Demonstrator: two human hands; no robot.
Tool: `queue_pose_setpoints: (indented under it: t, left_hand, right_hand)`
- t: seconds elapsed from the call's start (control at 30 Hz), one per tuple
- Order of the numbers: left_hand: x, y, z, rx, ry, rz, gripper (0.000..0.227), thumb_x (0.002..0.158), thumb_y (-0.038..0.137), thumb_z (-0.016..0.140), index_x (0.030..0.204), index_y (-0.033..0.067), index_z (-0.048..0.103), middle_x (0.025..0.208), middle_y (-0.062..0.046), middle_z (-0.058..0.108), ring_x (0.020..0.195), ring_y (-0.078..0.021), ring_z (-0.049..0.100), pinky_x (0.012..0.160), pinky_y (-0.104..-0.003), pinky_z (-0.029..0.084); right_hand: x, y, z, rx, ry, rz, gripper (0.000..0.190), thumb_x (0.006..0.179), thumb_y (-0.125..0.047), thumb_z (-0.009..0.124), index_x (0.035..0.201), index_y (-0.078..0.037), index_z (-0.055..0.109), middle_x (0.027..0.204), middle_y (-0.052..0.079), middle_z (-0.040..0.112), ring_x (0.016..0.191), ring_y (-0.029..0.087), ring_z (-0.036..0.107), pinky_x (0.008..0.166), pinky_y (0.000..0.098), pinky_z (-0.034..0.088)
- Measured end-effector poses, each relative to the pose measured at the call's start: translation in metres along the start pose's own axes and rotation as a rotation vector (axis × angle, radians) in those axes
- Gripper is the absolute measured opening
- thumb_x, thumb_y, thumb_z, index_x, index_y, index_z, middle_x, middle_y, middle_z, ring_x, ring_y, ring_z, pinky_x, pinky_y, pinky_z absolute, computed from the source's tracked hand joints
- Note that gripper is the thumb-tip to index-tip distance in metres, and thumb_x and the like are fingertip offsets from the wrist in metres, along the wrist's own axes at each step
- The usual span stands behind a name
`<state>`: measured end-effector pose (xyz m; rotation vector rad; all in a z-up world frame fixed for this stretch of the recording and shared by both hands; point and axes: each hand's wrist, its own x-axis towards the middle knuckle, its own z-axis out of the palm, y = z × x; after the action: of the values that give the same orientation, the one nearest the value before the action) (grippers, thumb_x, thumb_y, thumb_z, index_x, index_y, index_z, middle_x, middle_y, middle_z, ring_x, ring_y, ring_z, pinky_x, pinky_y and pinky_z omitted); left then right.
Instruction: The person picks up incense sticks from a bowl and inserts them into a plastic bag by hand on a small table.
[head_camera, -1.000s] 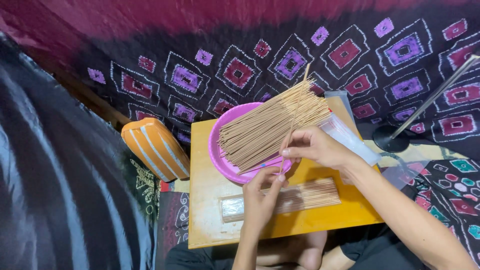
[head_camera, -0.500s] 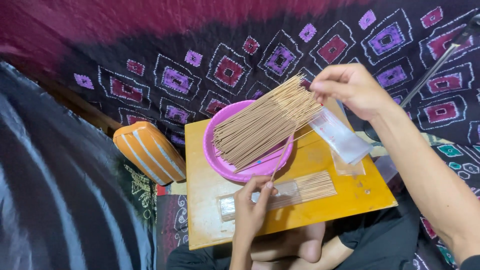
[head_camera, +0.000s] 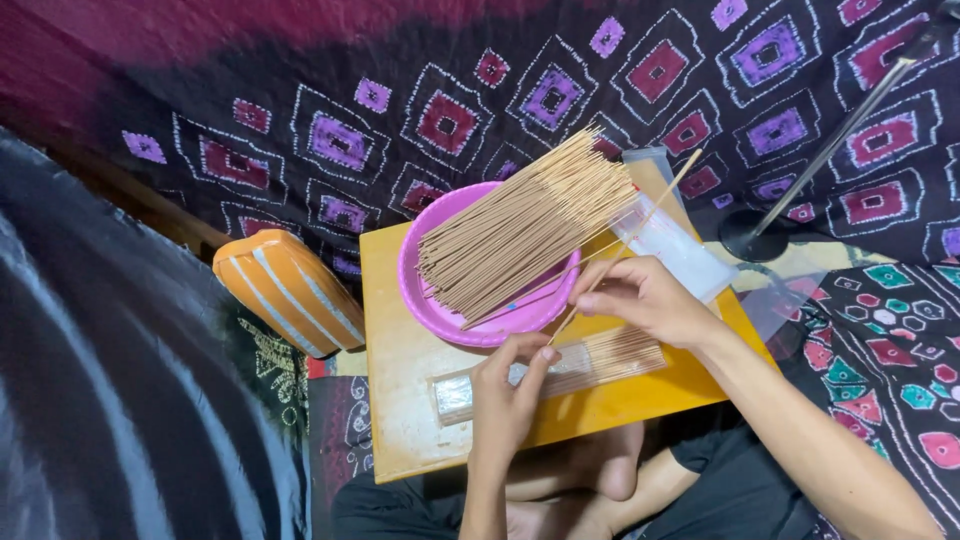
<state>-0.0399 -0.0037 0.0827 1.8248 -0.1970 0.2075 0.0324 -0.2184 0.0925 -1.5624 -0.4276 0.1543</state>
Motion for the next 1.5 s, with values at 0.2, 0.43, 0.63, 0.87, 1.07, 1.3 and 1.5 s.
queue_pose_setpoints:
  t: [0.2,0.43,0.63,0.87,1.07,1.3,1.5]
  left_hand:
    - [-0.001,0.01,0.001,0.02,-0.024,0.054,0.016,0.088,0.013,0.068,0.097,0.0023,0.076,0.079,-0.005,0.079,0.071,-0.0146,0.07,0.071,-0.027,0.057]
    - [-0.007,0.015,0.0,0.164,-0.014,0.175,0.015,0.088,0.015,0.067,0.096,0.0035,0.073,0.091,-0.006,0.079,0.081,-0.0205,0.073,0.077,-0.032,0.057]
    - [-0.008,0.014,0.005,0.15,0.003,0.184,0.015,0.089,0.015,0.068,0.092,0.0017,0.074,0.088,-0.006,0.079,0.077,-0.0191,0.072,0.075,-0.031,0.057]
    - [-0.012,-0.002,0.003,0.075,0.03,0.049,0.016,0.087,0.017,0.068,0.092,0.0046,0.077,0.076,-0.004,0.08,0.072,-0.0158,0.072,0.074,-0.028,0.057]
    - [-0.008,-0.014,0.01,-0.013,0.088,0.015,0.016,0.089,0.016,0.067,0.095,0.0059,0.077,0.075,-0.004,0.08,0.07,-0.014,0.072,0.07,-0.027,0.056]
    - [0.0,-0.002,0.016,-0.029,0.06,0.062,0.016,0.09,0.014,0.066,0.097,0.0027,0.075,0.077,-0.005,0.079,0.072,-0.0146,0.07,0.073,-0.027,0.056]
    - [0.004,0.006,0.012,0.072,0.038,0.172,0.016,0.086,0.009,0.07,0.1,0.0019,0.073,0.093,-0.006,0.079,0.081,-0.0183,0.073,0.078,-0.031,0.058]
  right_hand:
    - [-0.011,-0.006,0.02,-0.136,-0.095,0.078,0.013,0.081,0.003,0.077,0.091,-0.002,0.083,0.092,0.004,0.075,0.077,0.012,0.065,0.074,0.0256,0.056]
    - [-0.02,-0.007,0.014,-0.103,-0.077,0.047,0.014,0.082,0.003,0.075,0.094,0.0,0.081,0.088,0.006,0.078,0.075,0.011,0.068,0.073,0.024,0.057]
    - [-0.017,-0.006,-0.013,0.013,-0.044,0.079,0.013,0.084,0.003,0.074,0.095,0.003,0.08,0.088,0.011,0.078,0.071,0.015,0.067,0.069,0.0266,0.059]
    - [0.012,-0.043,-0.092,-0.145,0.183,-0.021,0.013,0.086,0.001,0.072,0.097,-0.001,0.078,0.087,0.011,0.077,0.075,0.014,0.07,0.073,0.0247,0.055]
    - [0.023,-0.051,-0.107,-0.025,0.202,-0.181,0.01,0.093,-0.008,0.064,0.101,-0.006,0.068,0.14,0.016,0.066,0.113,0.028,0.073,0.08,0.0291,0.065]
    - [0.004,-0.019,-0.031,0.055,0.0,0.084,0.037,0.082,0.001,0.07,0.119,0.002,0.073,0.093,0.012,0.072,0.083,0.017,0.064,0.064,0.0314,0.053]
    - [-0.006,0.005,-0.006,0.011,-0.082,-0.067,0.008,0.088,0.001,0.071,0.093,0.002,0.077,0.098,0.01,0.073,0.079,0.016,0.064,0.071,0.0272,0.056]
